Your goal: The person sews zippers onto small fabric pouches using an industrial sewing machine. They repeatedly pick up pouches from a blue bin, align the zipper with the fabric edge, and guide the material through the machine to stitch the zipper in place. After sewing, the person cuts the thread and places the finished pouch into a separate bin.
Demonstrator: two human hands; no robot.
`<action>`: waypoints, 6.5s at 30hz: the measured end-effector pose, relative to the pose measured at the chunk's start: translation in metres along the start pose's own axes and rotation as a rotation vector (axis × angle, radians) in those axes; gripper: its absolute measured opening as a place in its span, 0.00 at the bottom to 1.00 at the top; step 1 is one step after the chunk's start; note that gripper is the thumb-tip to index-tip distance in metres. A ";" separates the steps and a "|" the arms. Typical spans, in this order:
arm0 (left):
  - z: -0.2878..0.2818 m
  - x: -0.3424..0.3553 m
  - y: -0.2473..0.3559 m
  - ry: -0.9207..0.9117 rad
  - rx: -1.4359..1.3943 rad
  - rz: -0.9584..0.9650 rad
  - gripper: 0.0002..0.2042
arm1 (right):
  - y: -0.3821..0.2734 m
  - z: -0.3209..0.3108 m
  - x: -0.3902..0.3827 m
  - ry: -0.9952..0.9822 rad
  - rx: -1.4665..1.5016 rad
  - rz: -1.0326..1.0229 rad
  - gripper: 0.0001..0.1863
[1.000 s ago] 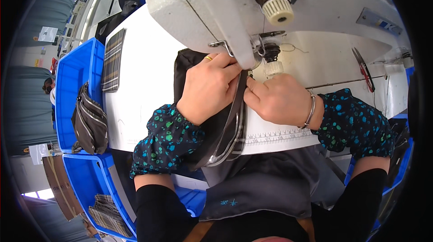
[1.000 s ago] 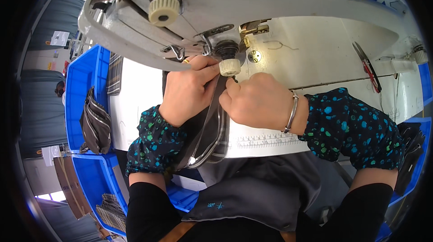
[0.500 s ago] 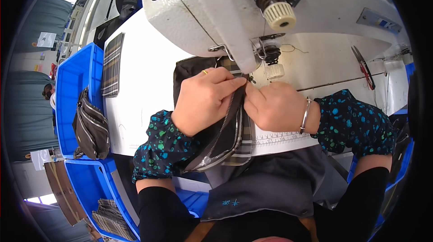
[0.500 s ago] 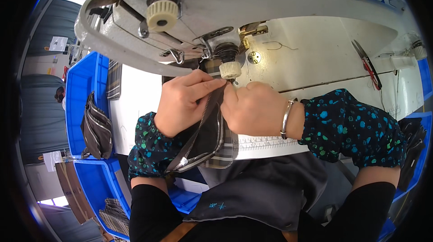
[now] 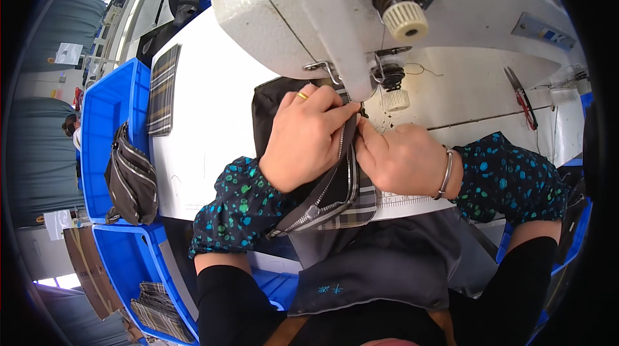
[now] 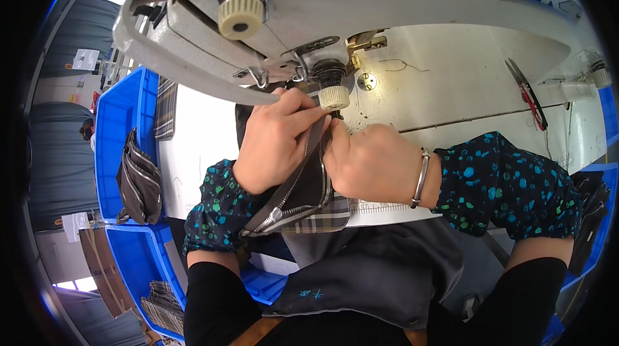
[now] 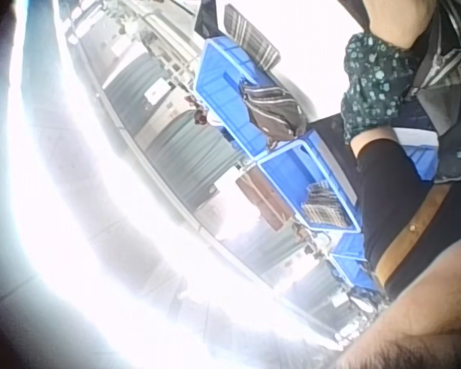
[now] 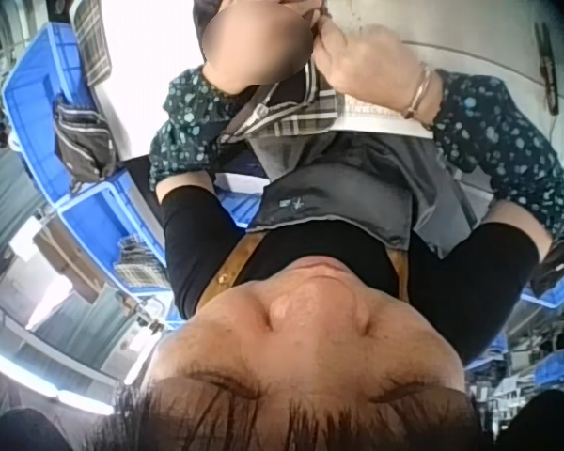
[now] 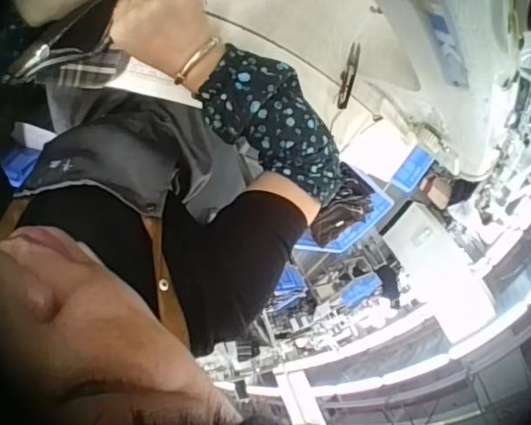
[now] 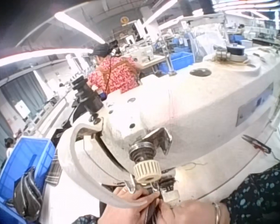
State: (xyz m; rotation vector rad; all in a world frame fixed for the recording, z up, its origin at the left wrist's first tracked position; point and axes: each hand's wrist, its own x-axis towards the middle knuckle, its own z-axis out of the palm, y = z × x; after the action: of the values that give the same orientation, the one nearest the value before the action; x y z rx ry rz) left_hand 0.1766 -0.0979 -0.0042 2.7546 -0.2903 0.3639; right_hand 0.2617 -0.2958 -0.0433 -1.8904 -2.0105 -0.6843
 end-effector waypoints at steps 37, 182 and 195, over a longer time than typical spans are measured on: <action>-0.003 0.013 -0.027 0.001 0.062 0.094 0.10 | 0.004 0.008 0.004 -0.004 0.020 -0.038 0.12; 0.004 -0.003 0.000 0.045 0.301 0.032 0.18 | 0.014 0.009 0.003 -0.071 0.134 0.237 0.08; 0.014 0.007 0.015 0.024 0.348 -0.075 0.06 | 0.024 0.008 0.005 -0.084 0.169 0.276 0.03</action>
State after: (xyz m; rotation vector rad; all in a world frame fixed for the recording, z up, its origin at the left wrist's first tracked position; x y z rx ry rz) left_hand 0.1823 -0.1180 -0.0108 3.0880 -0.1252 0.4655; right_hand 0.2854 -0.2868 -0.0440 -2.0672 -1.7435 -0.3569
